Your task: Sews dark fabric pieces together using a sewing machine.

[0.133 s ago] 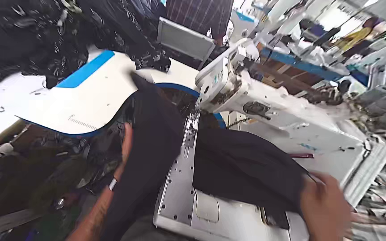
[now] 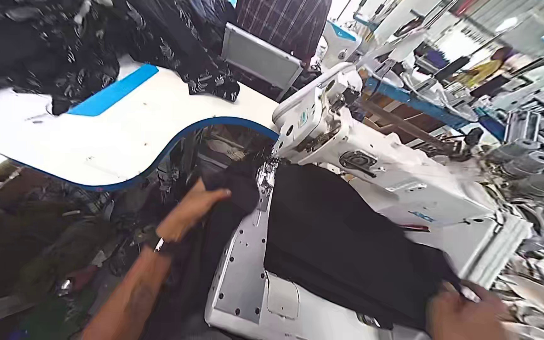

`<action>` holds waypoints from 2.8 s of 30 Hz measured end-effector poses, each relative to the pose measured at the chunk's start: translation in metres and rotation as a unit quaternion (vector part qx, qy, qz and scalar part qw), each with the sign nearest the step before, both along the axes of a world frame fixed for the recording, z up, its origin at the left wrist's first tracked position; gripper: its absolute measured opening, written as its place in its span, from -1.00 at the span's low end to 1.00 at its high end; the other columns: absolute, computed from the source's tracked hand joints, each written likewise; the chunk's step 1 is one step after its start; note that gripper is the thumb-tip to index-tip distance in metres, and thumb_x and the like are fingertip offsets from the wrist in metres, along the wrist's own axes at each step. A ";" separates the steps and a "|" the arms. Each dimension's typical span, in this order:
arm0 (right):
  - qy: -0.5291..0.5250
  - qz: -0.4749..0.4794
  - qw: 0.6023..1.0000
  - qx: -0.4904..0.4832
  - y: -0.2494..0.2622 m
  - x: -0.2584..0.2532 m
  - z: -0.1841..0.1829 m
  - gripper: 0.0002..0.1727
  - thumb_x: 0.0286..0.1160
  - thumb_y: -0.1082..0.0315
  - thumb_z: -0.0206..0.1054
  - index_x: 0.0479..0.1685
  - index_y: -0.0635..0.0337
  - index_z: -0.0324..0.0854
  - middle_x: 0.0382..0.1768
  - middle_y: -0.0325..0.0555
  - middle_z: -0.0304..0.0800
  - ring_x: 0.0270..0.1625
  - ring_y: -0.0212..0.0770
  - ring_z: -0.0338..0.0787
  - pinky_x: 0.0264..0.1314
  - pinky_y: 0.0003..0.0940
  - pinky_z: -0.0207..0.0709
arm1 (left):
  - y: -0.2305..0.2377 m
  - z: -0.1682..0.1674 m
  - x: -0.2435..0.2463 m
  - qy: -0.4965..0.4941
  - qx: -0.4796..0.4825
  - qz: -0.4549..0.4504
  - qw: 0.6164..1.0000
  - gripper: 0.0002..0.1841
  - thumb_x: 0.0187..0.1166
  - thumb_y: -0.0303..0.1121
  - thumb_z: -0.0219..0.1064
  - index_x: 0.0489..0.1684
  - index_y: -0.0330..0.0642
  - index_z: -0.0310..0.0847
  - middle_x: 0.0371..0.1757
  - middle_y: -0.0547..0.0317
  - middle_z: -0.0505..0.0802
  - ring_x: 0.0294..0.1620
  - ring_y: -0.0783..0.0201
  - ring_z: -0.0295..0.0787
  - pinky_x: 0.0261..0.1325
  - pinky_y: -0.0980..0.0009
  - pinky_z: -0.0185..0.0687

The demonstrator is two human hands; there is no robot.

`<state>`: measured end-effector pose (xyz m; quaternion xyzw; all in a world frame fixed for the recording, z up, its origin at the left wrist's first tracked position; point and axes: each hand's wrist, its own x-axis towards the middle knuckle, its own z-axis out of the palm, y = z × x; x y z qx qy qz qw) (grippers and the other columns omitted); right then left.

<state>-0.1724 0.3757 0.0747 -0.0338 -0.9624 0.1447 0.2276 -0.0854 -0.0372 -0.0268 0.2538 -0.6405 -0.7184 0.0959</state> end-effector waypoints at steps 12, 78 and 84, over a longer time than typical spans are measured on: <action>0.060 0.490 0.853 0.167 -0.205 -0.028 -0.083 -0.77 0.15 0.49 0.36 -0.24 0.24 0.88 -0.62 0.24 0.67 -0.66 0.26 0.72 -0.72 0.06 0.45 | 0.009 0.006 0.099 -0.024 -0.461 -0.239 0.854 -0.81 0.24 -0.68 0.43 -0.29 -0.25 0.87 -0.53 -0.14 0.83 -0.44 -0.25 0.82 -0.32 -0.28 0.62; -0.064 0.464 0.880 -0.081 -0.205 -0.026 -0.097 -0.81 0.34 0.31 0.30 -0.47 0.25 0.66 0.29 0.14 0.83 -0.38 -0.50 0.78 -0.43 -0.62 0.51 | 0.064 -0.035 -0.051 0.198 -0.487 -0.103 0.845 -0.65 0.70 -0.52 0.07 0.31 -0.42 0.65 0.51 -0.22 0.70 0.56 -0.11 0.63 0.58 0.17 0.51; -0.143 0.455 0.842 -0.253 -0.221 -0.029 -0.109 -0.84 0.33 0.39 0.34 -0.42 0.35 0.57 0.48 0.32 0.62 0.33 -0.47 0.75 0.23 -0.68 0.57 | 0.065 -0.035 -0.052 0.223 -0.409 -0.085 0.881 -0.64 0.66 -0.59 0.07 0.37 -0.40 0.56 0.46 -0.25 0.72 0.57 -0.13 0.61 0.59 0.21 0.51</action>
